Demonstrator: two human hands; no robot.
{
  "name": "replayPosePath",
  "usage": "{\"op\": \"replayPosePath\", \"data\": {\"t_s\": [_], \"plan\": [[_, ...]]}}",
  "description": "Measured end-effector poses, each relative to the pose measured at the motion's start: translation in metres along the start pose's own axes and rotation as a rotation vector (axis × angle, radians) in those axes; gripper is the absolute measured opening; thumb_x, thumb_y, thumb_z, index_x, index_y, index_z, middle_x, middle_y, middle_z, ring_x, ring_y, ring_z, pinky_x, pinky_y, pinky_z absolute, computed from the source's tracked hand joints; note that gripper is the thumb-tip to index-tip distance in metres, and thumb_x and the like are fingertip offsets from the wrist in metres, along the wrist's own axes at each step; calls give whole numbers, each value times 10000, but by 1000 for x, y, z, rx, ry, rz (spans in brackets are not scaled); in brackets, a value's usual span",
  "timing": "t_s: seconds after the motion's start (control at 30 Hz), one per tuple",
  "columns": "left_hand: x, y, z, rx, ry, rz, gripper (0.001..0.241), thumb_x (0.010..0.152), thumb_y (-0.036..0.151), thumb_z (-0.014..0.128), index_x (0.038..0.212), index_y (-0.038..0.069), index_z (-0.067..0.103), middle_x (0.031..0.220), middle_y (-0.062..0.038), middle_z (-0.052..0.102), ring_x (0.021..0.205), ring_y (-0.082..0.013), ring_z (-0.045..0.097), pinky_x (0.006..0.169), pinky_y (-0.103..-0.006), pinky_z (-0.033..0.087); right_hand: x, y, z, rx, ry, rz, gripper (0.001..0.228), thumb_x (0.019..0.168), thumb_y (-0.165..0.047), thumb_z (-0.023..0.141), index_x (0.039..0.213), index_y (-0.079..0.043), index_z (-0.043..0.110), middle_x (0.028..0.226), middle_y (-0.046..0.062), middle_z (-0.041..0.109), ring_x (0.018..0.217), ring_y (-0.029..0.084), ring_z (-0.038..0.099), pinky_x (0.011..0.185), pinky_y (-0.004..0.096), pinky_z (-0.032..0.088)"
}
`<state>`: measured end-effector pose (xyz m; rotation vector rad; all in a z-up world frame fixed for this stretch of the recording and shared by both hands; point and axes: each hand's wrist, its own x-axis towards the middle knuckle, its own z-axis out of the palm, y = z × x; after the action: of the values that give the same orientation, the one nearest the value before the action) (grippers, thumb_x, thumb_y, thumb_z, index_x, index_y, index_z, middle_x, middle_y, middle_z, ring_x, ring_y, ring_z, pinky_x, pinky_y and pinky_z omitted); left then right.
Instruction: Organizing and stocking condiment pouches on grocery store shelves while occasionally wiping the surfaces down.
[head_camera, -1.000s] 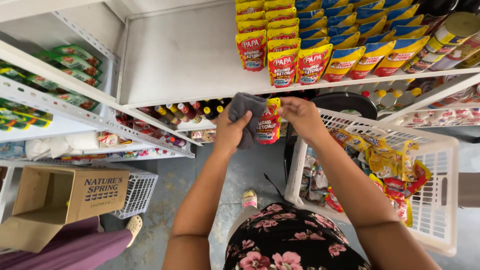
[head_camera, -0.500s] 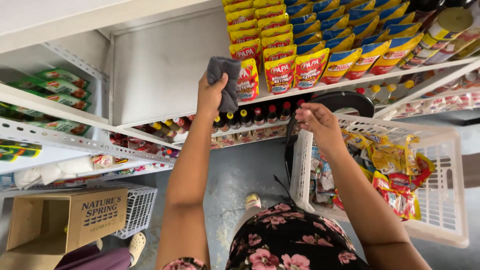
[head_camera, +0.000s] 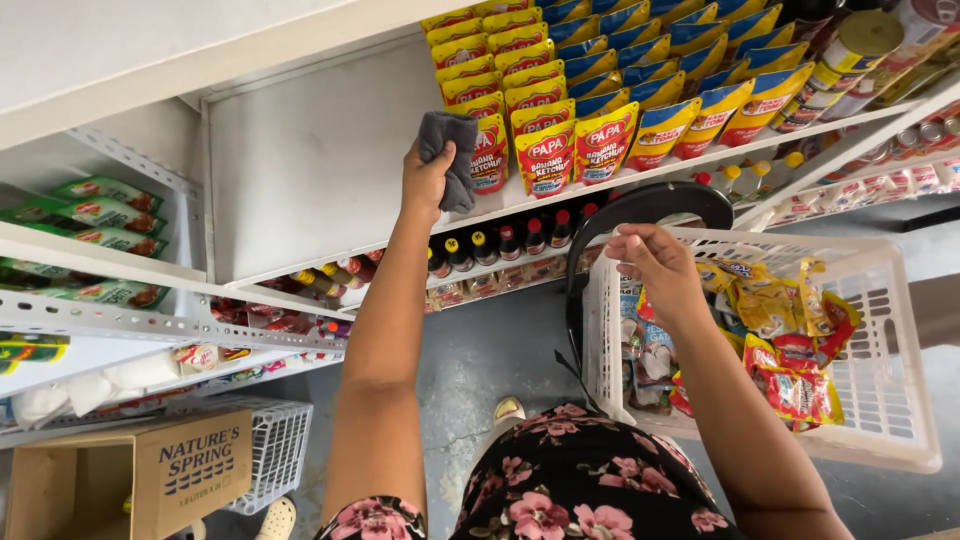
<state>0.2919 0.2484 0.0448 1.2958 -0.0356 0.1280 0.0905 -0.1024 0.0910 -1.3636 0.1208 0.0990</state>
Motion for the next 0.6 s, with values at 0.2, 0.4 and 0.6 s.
{"op": "replayPosePath", "data": {"t_s": [0.2, 0.4, 0.6], "plan": [[1, -6, 8, -47, 12, -29, 380, 928, 180, 779, 1250, 24, 650, 1080, -52, 745, 915, -154, 694, 808, -337, 575, -5, 1, -5, 14, -3, -21, 301, 1047, -265, 597, 1268, -65, 635, 1143, 54, 717, 1077, 168, 689, 902, 322, 536], [-1, -3, 15, -48, 26, -40, 377, 917, 200, 784, 1233, 36, 662, 1058, -51, 748, 893, -156, 698, 785, -341, 580, -4, 6, -8, 11, -21, -26, 294, 1053, -269, 598, 1266, -71, 641, 1134, 56, 716, 1074, 163, 689, 887, 311, 530], [-2, 3, 15, 61, 23, -54, 389, 920, 237, 791, 1234, 44, 667, 1089, -47, 748, 950, -159, 699, 832, -344, 572, -5, 6, -5, 3, -27, -13, 291, 1051, -275, 601, 1256, -72, 642, 1128, 43, 717, 1070, 157, 688, 880, 305, 532]]}}
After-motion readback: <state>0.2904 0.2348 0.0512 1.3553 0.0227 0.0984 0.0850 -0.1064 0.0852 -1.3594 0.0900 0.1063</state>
